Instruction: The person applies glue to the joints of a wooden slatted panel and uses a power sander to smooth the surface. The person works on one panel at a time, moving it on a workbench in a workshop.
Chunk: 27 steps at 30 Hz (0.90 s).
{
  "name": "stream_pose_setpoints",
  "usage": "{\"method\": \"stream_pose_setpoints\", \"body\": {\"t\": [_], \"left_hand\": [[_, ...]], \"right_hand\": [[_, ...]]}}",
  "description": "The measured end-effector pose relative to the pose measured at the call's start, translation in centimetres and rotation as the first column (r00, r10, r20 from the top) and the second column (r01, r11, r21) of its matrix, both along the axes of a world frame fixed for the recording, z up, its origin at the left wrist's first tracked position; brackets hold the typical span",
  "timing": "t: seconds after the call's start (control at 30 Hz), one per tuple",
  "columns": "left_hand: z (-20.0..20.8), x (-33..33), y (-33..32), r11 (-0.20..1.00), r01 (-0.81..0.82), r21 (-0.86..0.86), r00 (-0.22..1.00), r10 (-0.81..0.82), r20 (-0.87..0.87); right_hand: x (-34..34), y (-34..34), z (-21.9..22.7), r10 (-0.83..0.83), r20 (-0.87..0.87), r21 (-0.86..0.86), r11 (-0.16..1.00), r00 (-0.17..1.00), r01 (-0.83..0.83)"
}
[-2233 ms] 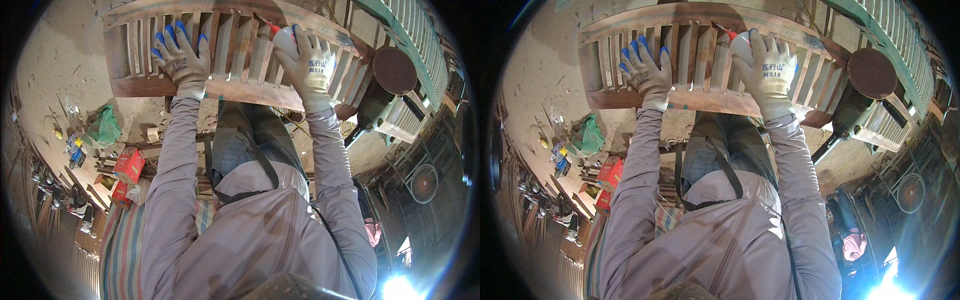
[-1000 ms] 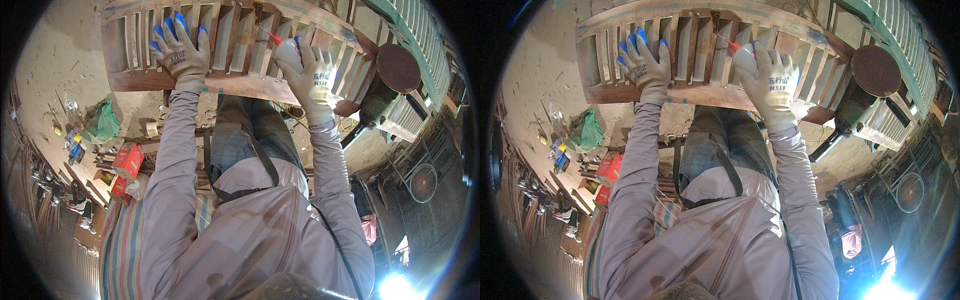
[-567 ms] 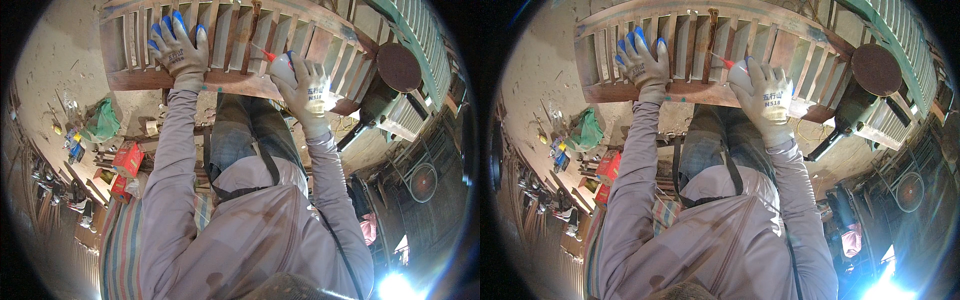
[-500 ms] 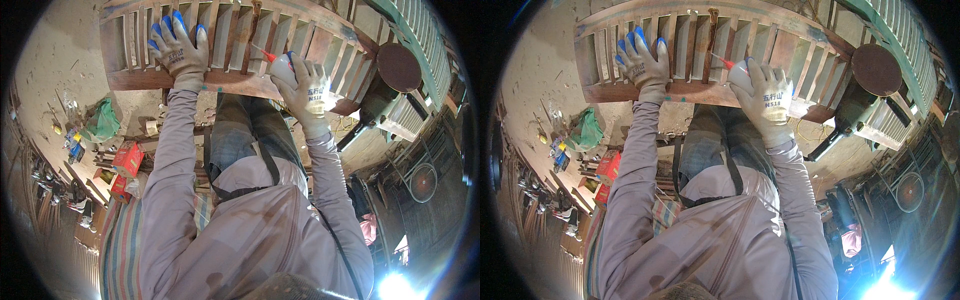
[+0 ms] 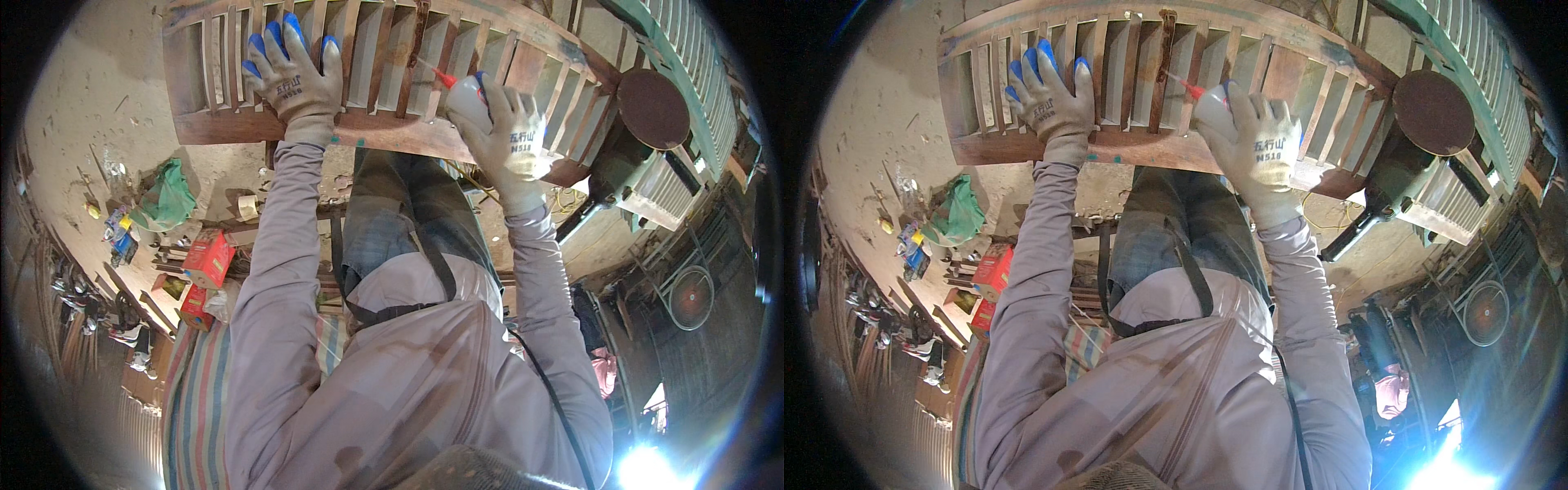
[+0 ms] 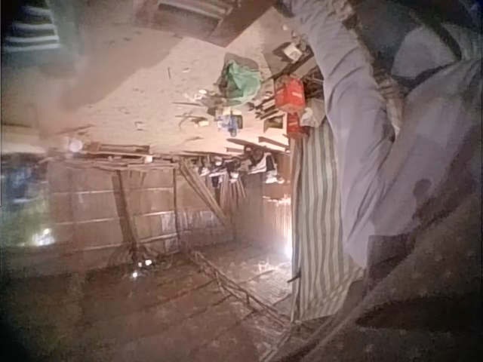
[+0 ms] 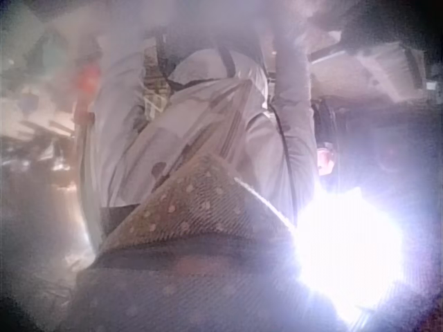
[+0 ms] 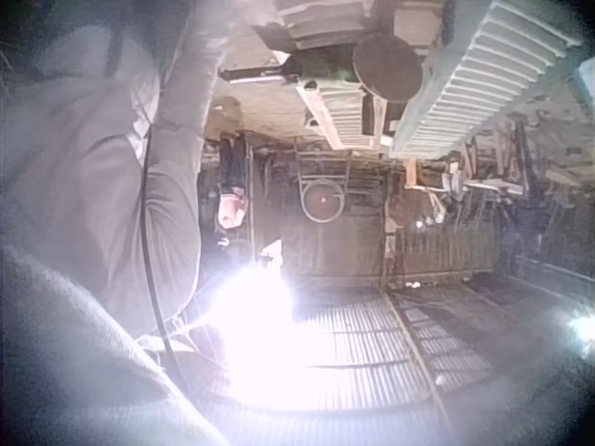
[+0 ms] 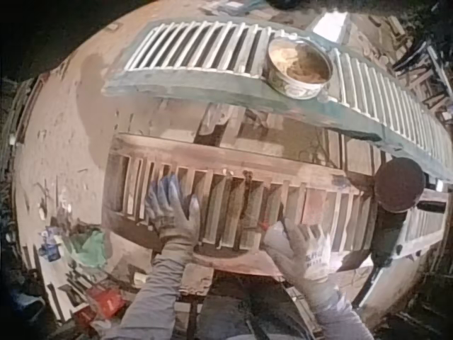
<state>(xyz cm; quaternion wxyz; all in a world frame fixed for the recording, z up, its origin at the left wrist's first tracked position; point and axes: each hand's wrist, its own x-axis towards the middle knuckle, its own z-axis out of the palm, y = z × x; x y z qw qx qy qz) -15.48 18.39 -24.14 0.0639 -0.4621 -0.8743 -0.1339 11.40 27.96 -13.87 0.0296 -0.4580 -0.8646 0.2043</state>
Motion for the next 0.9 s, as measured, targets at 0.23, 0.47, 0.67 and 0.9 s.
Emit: {"method": "stream_pose_setpoints", "body": {"t": [0.23, 0.47, 0.67, 0.9], "left_hand": [[-0.1, 0.0, 0.2, 0.997, -0.049, -0.063, 0.997, 0.045, -0.062], [-0.2, -0.1, 0.2, 0.998, -0.042, -0.049, 0.998, 0.039, -0.049], [0.1, 0.0, 0.1, 0.998, -0.019, -0.063, 0.998, 0.016, -0.057], [0.8, 0.2, 0.4, 0.994, -0.055, -0.092, 0.997, 0.050, -0.058]], "right_hand": [[1.1, -2.7, 0.7, 0.002, 0.003, -0.084, 0.996, 1.000, -0.002], [0.7, -2.1, 0.6, 0.000, -0.023, -0.041, 0.999, 1.000, -0.001], [-0.1, 0.3, -0.6, -0.206, -0.182, -0.089, 0.977, 0.961, 0.193], [-1.1, -3.0, -2.5, -0.462, -0.480, -0.341, 0.881, 0.746, 0.326]]}}
